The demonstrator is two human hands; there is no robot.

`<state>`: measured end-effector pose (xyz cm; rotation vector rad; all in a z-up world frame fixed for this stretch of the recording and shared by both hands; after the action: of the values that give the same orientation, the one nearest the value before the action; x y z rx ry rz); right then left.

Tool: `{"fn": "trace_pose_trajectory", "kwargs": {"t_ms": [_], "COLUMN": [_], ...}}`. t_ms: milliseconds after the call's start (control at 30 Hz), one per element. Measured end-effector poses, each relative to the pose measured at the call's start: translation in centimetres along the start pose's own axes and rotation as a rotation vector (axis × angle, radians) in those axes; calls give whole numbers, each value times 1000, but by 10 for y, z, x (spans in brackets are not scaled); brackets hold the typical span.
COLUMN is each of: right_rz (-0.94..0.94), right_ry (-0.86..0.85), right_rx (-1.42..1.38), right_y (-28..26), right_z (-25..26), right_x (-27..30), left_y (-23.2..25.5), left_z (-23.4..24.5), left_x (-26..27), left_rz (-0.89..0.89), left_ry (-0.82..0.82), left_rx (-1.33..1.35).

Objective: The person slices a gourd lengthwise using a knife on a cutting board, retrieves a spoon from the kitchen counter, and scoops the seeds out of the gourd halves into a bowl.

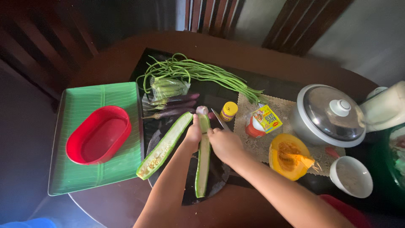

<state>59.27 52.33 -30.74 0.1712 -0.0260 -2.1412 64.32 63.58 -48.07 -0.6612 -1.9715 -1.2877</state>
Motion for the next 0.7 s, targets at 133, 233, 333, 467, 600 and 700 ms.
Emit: {"fn": "trace_pose_trajectory", "kwargs": {"t_ms": [133, 233, 333, 467, 600, 700], "right_rz": [-38, -54, 28, 52, 87, 183], "right_ry": [-115, -118, -84, -56, -44, 59], "right_rx": [-153, -45, 65, -37, -63, -185], "right_y": [37, 28, 12, 0, -6, 1], "right_z": [-10, -29, -30, -12, -6, -5], "right_x": [-26, -41, -35, -2, 17, 24], "left_y": [4, 0, -2, -8, -8, -2], "left_z": [-4, -9, -2, 2, 0, -2], "left_x": [9, 11, 4, -8, -9, -4], "left_rz": [49, 15, -43, -47, -51, -54], "left_ry": [33, -109, -123, -105, -215, -246], "left_rx": [-8, 128, 269, 271, 178, 249]}}
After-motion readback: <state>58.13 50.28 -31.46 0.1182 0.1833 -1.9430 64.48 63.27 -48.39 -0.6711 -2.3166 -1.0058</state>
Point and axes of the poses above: each hand's wrist, its own x-axis away from the middle knuckle, its own z-axis out of the back of the hand, y = z × x, the point moved 5 cm from there along -x, towards the middle knuckle, and after that the axes turned 14 degrees about z, right-handed, at the moved point
